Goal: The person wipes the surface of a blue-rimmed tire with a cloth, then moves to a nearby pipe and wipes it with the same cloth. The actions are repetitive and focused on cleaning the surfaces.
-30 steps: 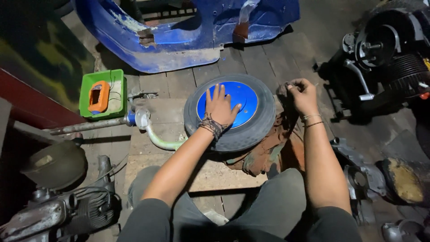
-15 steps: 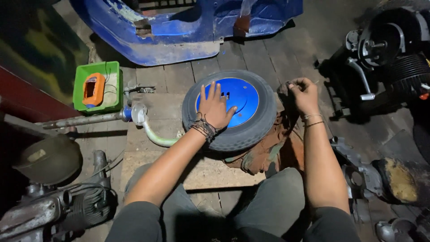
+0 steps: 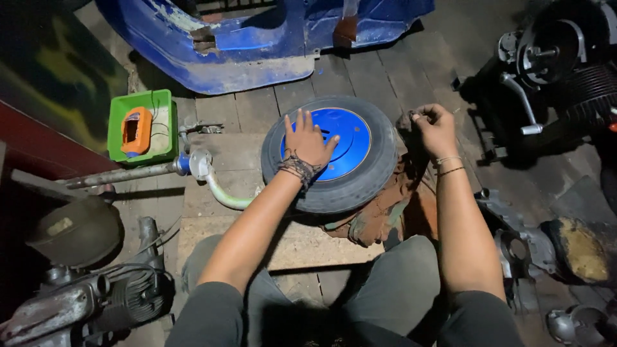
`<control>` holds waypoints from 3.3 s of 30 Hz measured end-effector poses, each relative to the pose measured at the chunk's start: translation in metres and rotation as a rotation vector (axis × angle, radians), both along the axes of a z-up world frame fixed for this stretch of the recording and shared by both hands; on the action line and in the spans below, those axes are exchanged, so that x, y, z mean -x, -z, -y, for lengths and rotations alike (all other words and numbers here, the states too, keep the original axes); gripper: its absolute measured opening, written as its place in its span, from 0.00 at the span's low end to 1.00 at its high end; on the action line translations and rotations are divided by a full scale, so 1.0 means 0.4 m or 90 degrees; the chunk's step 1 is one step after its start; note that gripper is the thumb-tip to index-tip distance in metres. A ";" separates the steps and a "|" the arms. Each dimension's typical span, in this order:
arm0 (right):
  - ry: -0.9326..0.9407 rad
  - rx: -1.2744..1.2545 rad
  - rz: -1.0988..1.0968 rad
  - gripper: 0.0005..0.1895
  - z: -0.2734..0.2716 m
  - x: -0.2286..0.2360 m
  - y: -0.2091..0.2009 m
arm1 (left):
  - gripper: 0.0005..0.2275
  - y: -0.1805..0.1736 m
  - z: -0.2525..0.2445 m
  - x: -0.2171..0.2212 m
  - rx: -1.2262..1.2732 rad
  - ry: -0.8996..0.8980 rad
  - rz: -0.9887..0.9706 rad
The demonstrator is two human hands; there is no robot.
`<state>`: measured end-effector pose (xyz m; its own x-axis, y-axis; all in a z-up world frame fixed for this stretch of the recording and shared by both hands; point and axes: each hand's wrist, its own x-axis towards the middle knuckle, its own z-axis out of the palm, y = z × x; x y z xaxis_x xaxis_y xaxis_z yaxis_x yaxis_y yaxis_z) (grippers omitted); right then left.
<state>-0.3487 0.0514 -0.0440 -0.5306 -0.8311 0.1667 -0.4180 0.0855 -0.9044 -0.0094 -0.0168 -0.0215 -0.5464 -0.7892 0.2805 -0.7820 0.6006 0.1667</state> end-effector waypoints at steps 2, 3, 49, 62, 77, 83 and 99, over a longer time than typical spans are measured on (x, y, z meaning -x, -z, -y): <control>-0.009 0.007 -0.003 0.09 -0.001 0.004 0.007 | 0.32 0.019 0.020 0.038 -0.026 -0.010 0.030; -0.018 0.011 -0.005 0.10 -0.003 0.007 0.010 | 0.36 0.030 0.029 0.058 -0.055 -0.020 0.059; -0.002 -0.008 -0.021 0.10 -0.009 0.005 0.004 | 0.30 0.019 0.002 0.004 0.018 0.013 -0.055; -0.043 0.022 -0.011 0.10 -0.020 -0.100 -0.109 | 0.31 -0.009 0.000 0.016 -0.130 0.049 -0.053; -0.048 0.044 0.000 0.09 -0.027 -0.074 -0.108 | 0.28 -0.048 -0.043 0.018 -0.119 0.069 -0.058; -0.054 0.048 -0.007 0.10 -0.034 -0.068 -0.103 | 0.28 -0.054 -0.061 0.007 -0.102 0.057 -0.016; -0.030 0.043 -0.004 0.11 -0.050 -0.057 -0.109 | 0.31 0.001 -0.035 -0.024 -0.030 -0.006 -0.012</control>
<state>-0.3257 0.0713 -0.0005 -0.4898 -0.8420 0.2261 -0.4259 0.0048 -0.9048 0.0002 -0.0026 -0.0219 -0.5340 -0.8069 0.2524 -0.7840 0.5843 0.2094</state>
